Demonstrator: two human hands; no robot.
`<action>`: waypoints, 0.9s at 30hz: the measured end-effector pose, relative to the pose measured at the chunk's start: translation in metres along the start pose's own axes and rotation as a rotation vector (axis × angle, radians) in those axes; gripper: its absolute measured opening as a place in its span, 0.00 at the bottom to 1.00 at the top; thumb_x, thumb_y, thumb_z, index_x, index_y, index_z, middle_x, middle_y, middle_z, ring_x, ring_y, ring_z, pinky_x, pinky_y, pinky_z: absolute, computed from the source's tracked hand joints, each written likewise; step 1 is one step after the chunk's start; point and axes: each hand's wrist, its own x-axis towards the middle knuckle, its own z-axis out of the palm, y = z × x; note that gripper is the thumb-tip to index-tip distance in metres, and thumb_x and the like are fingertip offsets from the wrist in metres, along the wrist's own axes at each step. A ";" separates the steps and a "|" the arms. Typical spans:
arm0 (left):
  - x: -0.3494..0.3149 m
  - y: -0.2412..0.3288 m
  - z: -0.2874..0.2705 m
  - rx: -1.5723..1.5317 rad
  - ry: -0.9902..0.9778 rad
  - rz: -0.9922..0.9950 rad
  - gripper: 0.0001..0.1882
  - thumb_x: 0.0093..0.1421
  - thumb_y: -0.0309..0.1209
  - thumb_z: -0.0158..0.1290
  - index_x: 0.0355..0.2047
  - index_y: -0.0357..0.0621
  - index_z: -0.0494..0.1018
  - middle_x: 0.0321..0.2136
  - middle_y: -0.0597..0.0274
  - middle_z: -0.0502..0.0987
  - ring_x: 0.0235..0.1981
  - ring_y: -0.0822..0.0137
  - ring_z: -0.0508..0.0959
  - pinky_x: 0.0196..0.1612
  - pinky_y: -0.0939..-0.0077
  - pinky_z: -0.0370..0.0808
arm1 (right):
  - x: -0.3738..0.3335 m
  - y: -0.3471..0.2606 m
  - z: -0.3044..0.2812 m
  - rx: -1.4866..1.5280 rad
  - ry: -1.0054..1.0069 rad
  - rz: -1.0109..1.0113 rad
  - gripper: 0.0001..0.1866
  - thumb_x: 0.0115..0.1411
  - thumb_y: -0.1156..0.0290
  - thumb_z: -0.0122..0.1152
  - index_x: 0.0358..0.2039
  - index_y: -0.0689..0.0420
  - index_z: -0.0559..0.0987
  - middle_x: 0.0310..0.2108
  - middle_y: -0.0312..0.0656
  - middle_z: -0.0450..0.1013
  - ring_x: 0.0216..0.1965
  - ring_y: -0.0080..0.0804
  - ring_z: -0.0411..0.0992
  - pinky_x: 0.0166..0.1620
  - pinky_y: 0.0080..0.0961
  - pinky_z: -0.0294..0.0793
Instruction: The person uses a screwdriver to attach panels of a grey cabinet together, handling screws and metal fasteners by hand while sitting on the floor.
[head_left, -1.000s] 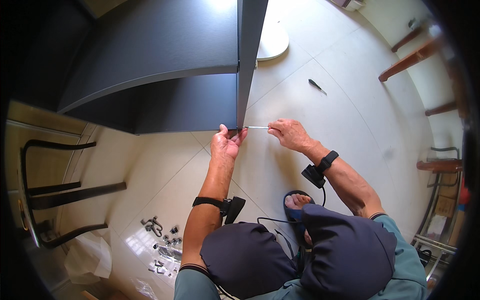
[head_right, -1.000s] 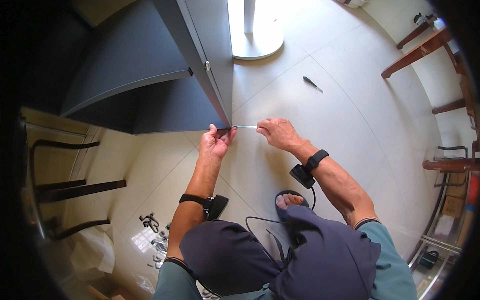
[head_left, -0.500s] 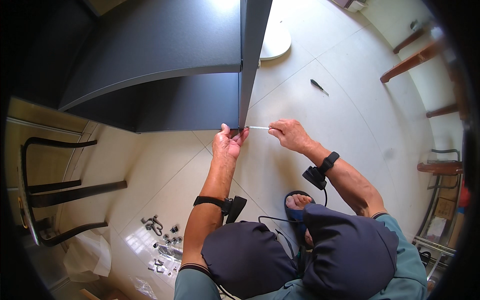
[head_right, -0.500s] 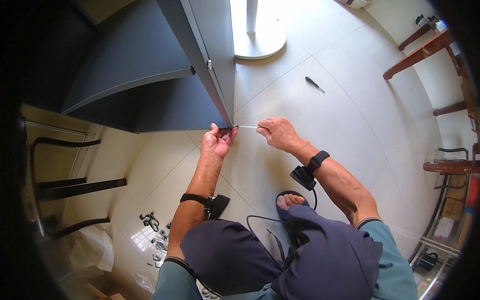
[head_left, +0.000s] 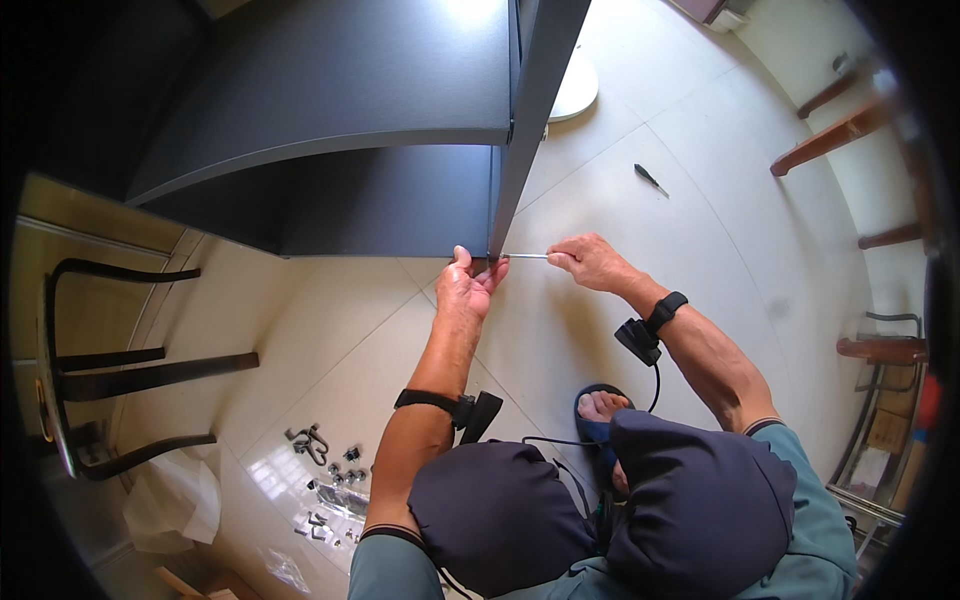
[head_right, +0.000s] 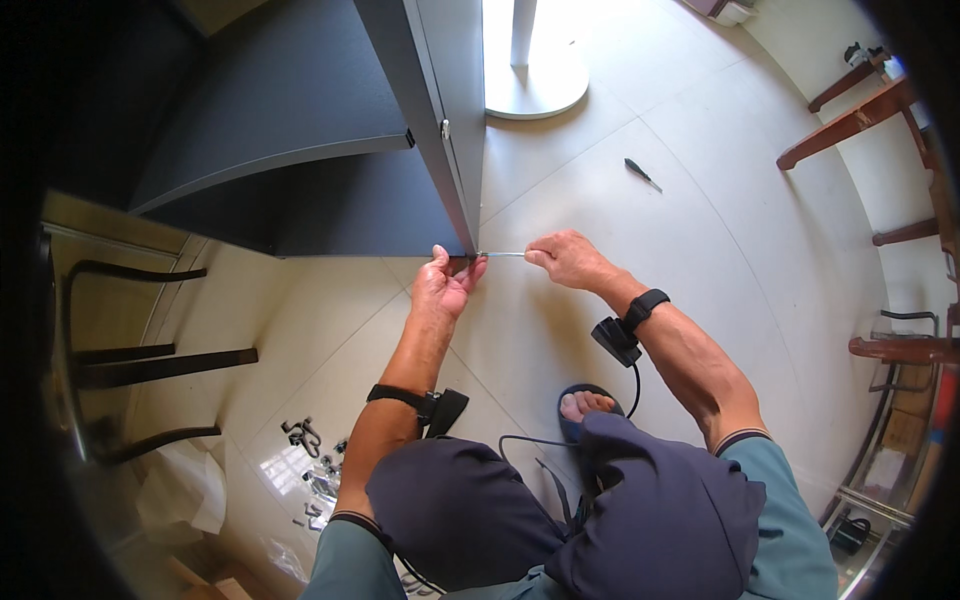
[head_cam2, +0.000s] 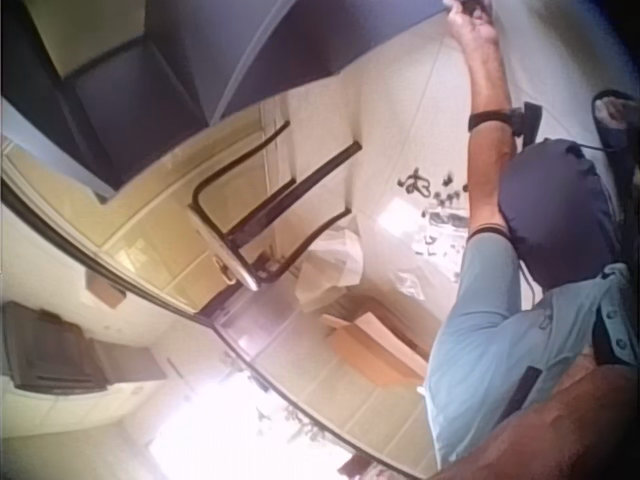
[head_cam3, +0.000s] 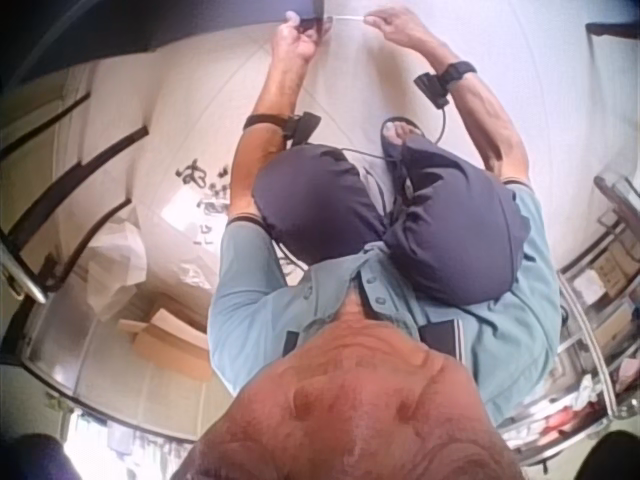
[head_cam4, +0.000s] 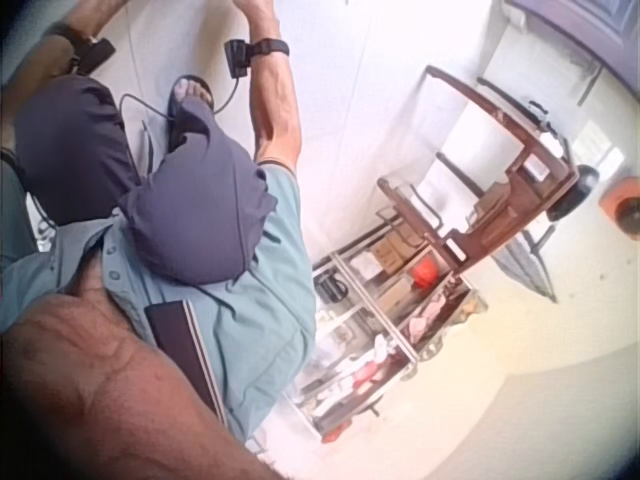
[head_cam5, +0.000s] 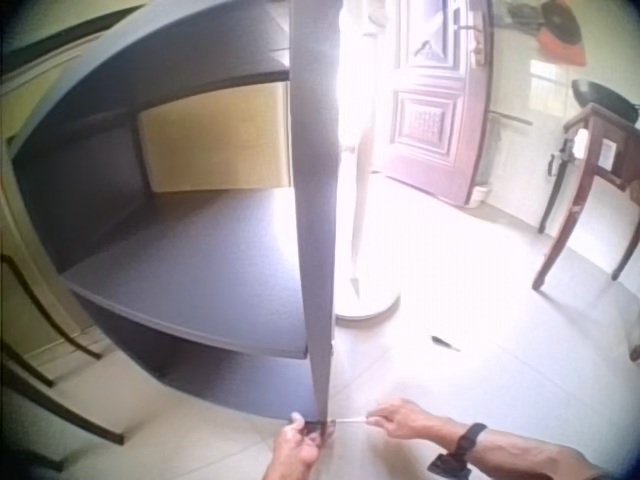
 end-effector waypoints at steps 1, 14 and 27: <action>0.000 -0.001 0.001 -0.001 0.001 0.000 0.19 0.69 0.40 0.42 0.49 0.33 0.63 0.44 0.43 0.75 0.43 0.43 0.78 0.46 0.51 0.80 | 0.000 -0.001 -0.002 0.000 -0.001 -0.001 0.12 0.62 0.63 0.53 0.37 0.56 0.80 0.29 0.46 0.76 0.34 0.47 0.72 0.39 0.37 0.72; -0.005 0.000 0.005 0.044 0.020 0.027 0.19 0.70 0.40 0.41 0.49 0.34 0.63 0.42 0.45 0.76 0.39 0.46 0.79 0.42 0.55 0.81 | 0.002 -0.002 0.002 0.260 0.052 0.131 0.15 0.52 0.63 0.65 0.26 0.64 0.75 0.23 0.45 0.75 0.26 0.32 0.72 0.32 0.29 0.71; -0.002 0.000 0.002 0.026 0.018 0.016 0.20 0.70 0.41 0.39 0.48 0.34 0.64 0.42 0.46 0.76 0.42 0.44 0.79 0.43 0.54 0.81 | 0.008 -0.008 0.008 0.083 0.001 0.148 0.19 0.61 0.56 0.54 0.28 0.62 0.78 0.23 0.48 0.75 0.25 0.41 0.73 0.34 0.33 0.72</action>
